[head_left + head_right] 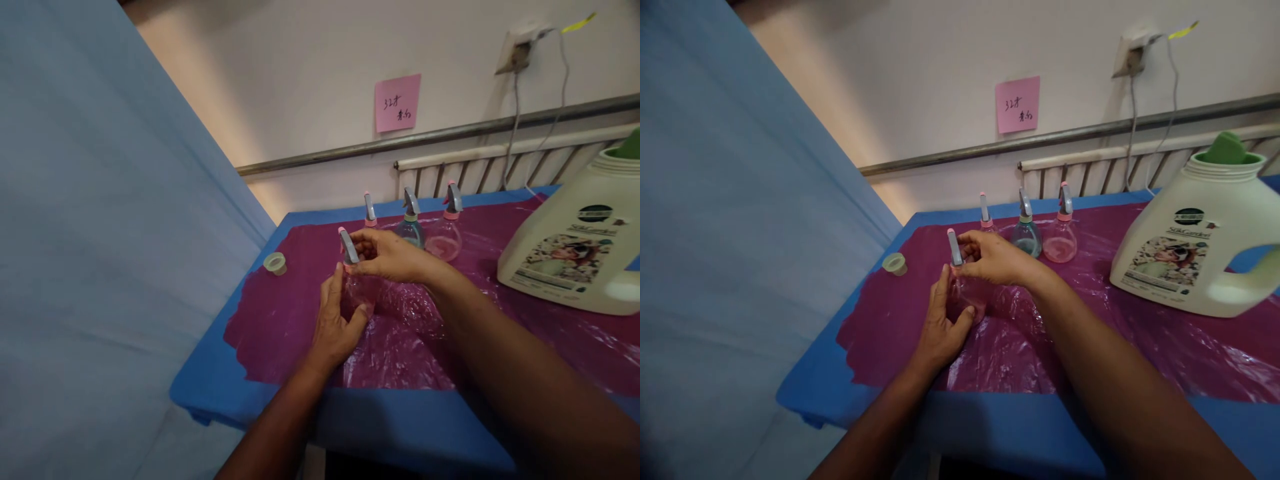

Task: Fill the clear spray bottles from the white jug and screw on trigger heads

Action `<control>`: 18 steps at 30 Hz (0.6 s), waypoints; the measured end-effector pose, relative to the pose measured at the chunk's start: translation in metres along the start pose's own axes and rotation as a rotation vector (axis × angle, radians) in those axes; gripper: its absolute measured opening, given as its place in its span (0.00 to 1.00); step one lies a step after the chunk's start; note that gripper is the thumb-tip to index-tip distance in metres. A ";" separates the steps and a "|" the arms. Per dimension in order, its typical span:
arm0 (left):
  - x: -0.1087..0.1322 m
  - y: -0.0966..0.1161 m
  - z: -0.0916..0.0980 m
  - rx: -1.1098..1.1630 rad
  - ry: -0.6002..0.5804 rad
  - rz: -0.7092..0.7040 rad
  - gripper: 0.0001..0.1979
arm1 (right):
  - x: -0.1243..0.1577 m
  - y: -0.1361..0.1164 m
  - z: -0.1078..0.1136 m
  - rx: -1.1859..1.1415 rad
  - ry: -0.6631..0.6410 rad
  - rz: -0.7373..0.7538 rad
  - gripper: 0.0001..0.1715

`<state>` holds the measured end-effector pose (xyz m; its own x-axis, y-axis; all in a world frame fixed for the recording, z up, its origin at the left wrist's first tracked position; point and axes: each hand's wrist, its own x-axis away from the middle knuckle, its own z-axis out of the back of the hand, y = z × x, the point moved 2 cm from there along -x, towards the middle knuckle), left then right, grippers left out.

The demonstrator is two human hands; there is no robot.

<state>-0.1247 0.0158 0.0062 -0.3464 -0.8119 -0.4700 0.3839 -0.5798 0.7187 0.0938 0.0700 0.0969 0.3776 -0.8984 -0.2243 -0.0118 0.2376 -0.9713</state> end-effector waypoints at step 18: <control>0.001 0.002 0.001 -0.063 0.039 -0.081 0.50 | 0.009 -0.015 -0.001 0.153 -0.056 0.066 0.31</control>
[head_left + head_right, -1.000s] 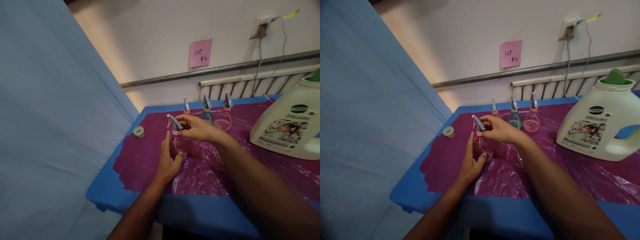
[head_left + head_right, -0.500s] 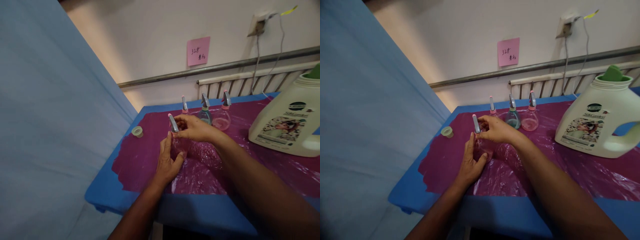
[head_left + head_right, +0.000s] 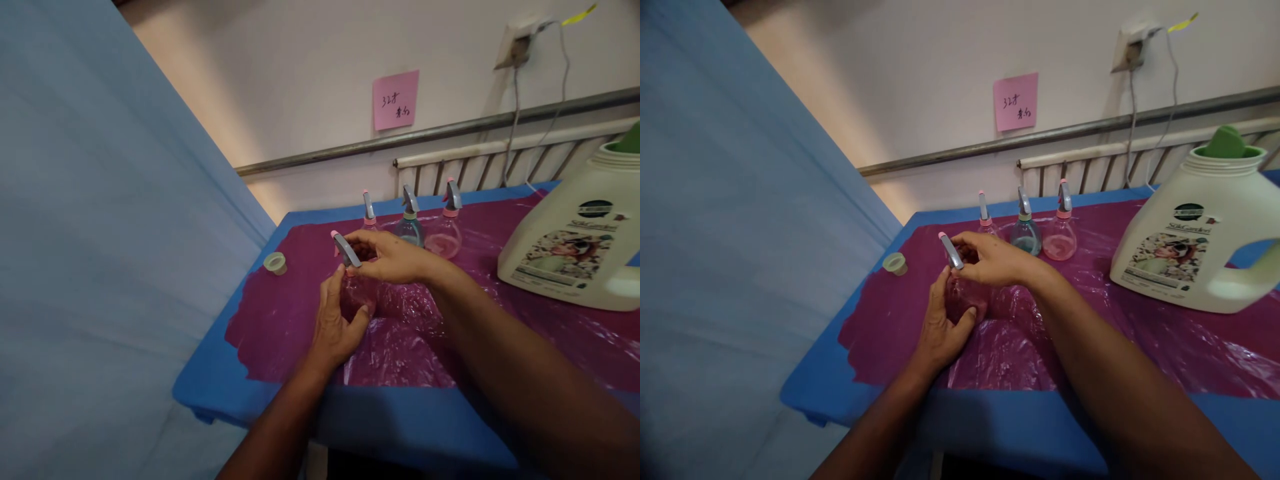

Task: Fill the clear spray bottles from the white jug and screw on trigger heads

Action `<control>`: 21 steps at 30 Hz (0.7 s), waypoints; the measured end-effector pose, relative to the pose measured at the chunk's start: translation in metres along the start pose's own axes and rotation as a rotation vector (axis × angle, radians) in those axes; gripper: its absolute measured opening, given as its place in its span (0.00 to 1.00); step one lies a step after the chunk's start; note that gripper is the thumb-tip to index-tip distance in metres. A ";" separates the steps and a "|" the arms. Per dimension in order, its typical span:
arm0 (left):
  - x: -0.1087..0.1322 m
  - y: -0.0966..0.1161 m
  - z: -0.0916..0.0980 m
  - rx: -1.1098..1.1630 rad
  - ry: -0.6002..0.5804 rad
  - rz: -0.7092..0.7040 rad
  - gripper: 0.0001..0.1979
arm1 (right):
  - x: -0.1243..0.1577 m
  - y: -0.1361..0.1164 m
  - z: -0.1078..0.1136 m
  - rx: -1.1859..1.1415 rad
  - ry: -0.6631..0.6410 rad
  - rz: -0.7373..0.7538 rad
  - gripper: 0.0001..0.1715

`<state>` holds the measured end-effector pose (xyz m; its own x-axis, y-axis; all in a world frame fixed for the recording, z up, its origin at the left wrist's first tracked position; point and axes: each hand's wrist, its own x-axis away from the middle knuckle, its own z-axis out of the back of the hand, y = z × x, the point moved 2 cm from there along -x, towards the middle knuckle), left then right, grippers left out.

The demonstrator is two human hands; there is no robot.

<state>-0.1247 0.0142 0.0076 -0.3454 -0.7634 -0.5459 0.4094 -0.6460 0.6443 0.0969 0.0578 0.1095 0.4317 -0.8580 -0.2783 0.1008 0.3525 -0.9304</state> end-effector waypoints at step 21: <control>0.000 0.009 0.001 -0.025 -0.005 -0.002 0.54 | 0.000 0.005 0.003 0.063 -0.001 -0.020 0.42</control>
<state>-0.1220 0.0082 0.0136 -0.3504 -0.7622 -0.5444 0.4297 -0.6472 0.6297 0.0999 0.0604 0.1050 0.4302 -0.8647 -0.2592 0.1655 0.3578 -0.9190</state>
